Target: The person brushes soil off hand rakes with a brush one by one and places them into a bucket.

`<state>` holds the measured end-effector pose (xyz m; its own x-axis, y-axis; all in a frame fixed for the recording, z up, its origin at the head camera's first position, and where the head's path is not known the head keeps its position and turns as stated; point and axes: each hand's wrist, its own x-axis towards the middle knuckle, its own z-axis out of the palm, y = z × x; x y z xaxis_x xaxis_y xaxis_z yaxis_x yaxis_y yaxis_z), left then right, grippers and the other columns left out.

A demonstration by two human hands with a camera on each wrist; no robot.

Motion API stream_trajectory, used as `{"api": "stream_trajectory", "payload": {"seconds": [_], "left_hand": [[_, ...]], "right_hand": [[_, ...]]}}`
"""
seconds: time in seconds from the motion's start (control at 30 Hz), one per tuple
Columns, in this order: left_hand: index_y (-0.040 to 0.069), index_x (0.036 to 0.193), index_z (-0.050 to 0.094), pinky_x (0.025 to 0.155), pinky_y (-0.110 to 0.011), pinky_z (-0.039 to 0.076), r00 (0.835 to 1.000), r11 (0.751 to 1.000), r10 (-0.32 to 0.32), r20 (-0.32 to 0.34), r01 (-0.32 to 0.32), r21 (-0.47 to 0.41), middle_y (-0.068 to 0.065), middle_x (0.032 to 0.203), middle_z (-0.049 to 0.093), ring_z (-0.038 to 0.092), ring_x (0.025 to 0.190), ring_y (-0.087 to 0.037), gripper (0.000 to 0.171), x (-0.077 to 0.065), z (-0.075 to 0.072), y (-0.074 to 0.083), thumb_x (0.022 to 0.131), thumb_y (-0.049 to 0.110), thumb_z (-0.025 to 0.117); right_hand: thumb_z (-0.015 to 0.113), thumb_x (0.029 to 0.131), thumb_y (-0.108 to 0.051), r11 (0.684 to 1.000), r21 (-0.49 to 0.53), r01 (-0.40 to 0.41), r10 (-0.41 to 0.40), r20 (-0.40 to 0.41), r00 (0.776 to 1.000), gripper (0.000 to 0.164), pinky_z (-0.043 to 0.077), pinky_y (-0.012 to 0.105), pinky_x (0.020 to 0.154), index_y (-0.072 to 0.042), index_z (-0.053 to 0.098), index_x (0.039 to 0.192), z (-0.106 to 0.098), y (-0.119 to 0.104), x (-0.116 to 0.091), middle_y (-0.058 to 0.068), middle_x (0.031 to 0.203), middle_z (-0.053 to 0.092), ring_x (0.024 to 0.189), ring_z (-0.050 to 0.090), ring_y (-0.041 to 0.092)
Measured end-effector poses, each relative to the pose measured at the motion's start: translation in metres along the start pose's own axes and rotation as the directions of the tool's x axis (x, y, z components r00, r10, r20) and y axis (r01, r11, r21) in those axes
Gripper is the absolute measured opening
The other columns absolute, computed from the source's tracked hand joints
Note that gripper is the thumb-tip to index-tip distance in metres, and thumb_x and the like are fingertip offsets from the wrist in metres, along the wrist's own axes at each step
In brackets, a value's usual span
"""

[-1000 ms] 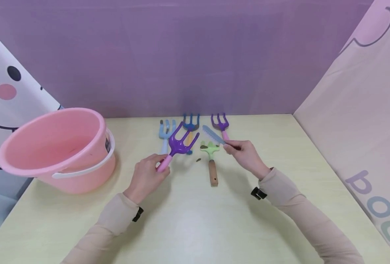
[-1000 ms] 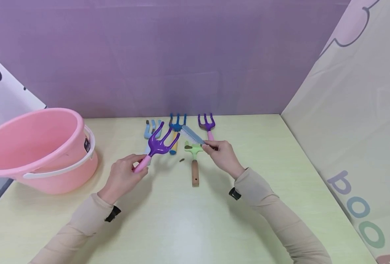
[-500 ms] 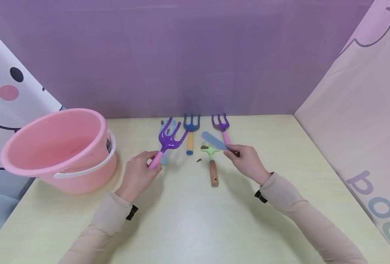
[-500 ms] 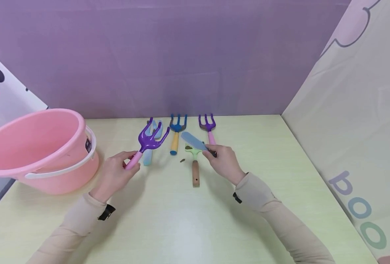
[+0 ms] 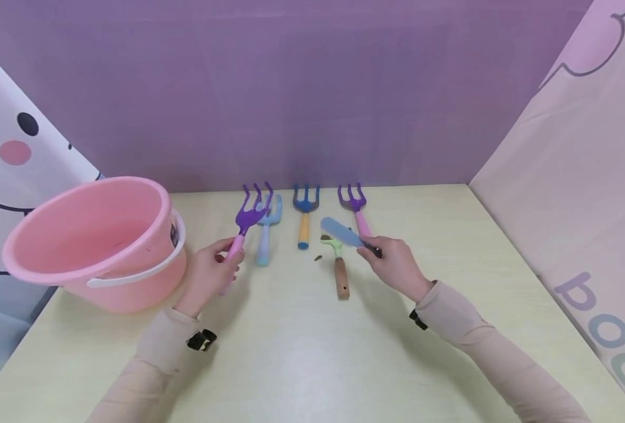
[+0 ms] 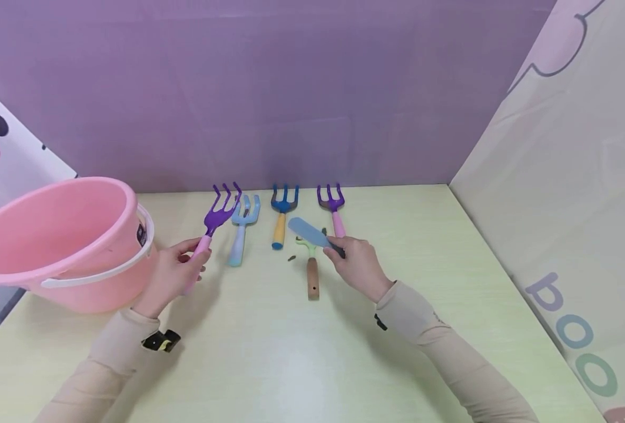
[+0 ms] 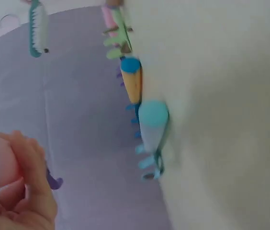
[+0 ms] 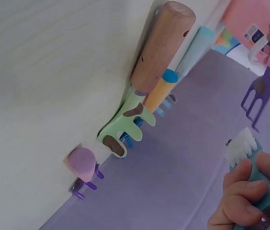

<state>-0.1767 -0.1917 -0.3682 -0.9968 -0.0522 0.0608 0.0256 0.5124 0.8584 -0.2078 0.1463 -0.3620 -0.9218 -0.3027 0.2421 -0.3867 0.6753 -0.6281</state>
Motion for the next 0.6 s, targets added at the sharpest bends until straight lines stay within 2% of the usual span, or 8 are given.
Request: {"api": "stream_trajectory", "payload": {"seconds": [0.1, 0.17, 0.27, 0.43, 0.6], "left_hand": [[0.006, 0.13, 0.05, 0.057, -0.031, 0.053, 0.996, 0.977, -0.071, 0.051, 0.08, -0.195, -0.016, 0.098, 0.064, 0.061, 0.067, -0.016, 0.045, 0.0, 0.001, -0.001, 0.091, 0.028, 0.054], [0.005, 0.13, 0.051, 0.059, -0.029, 0.053, 0.992, 0.953, -0.099, 0.072, 0.116, -0.281, -0.009, 0.102, 0.063, 0.061, 0.072, -0.015, 0.044, 0.0, 0.002, 0.0, 0.092, 0.029, 0.052], [0.005, 0.129, 0.05, 0.056, -0.022, 0.05, 0.989, 0.914, -0.113, 0.097, 0.142, -0.379, -0.001, 0.1, 0.062, 0.059, 0.071, -0.01, 0.043, -0.001, 0.003, 0.002, 0.094, 0.029, 0.049], [0.002, 0.135, 0.043, 0.058, -0.017, 0.048, 0.978, 0.816, -0.116, 0.171, 0.192, -0.544, 0.006, 0.1, 0.061, 0.057, 0.069, -0.004, 0.048, -0.001, 0.007, 0.005, 0.094, 0.028, 0.048], [0.0, 0.138, 0.035, 0.06, -0.014, 0.047, 0.962, 0.737, -0.1, 0.255, 0.244, -0.631, 0.007, 0.099, 0.058, 0.054, 0.069, -0.003, 0.05, -0.001, 0.012, 0.008, 0.096, 0.025, 0.044]], "right_hand": [[0.059, 0.088, -0.015, 1.0, 0.0, 0.013, -0.013, -0.005, 1.0, 0.033, 0.027, 0.018, 0.039, 0.003, 0.06, 0.116, 0.0, -0.001, -0.001, 0.002, 0.058, 0.047, 0.043, 0.031, 0.005], [0.059, 0.088, -0.014, 1.0, 0.0, 0.021, -0.021, -0.008, 1.0, 0.033, 0.027, 0.019, 0.039, 0.003, 0.061, 0.116, 0.0, -0.002, -0.001, 0.002, 0.058, 0.047, 0.043, 0.031, 0.005], [0.059, 0.088, -0.014, 1.0, 0.002, 0.028, -0.028, -0.014, 1.0, 0.033, 0.027, 0.019, 0.039, 0.003, 0.061, 0.116, 0.0, -0.003, -0.002, 0.002, 0.058, 0.046, 0.044, 0.03, 0.005], [0.06, 0.088, -0.014, 0.999, 0.005, 0.042, -0.042, -0.033, 0.999, 0.032, 0.027, 0.018, 0.04, 0.003, 0.062, 0.115, 0.001, -0.006, -0.003, 0.002, 0.059, 0.048, 0.044, 0.031, 0.005], [0.061, 0.087, -0.013, 0.998, 0.012, 0.068, -0.067, -0.057, 0.996, 0.03, 0.028, 0.018, 0.041, 0.001, 0.063, 0.114, 0.002, -0.01, -0.004, 0.003, 0.061, 0.049, 0.045, 0.032, 0.005]]}}
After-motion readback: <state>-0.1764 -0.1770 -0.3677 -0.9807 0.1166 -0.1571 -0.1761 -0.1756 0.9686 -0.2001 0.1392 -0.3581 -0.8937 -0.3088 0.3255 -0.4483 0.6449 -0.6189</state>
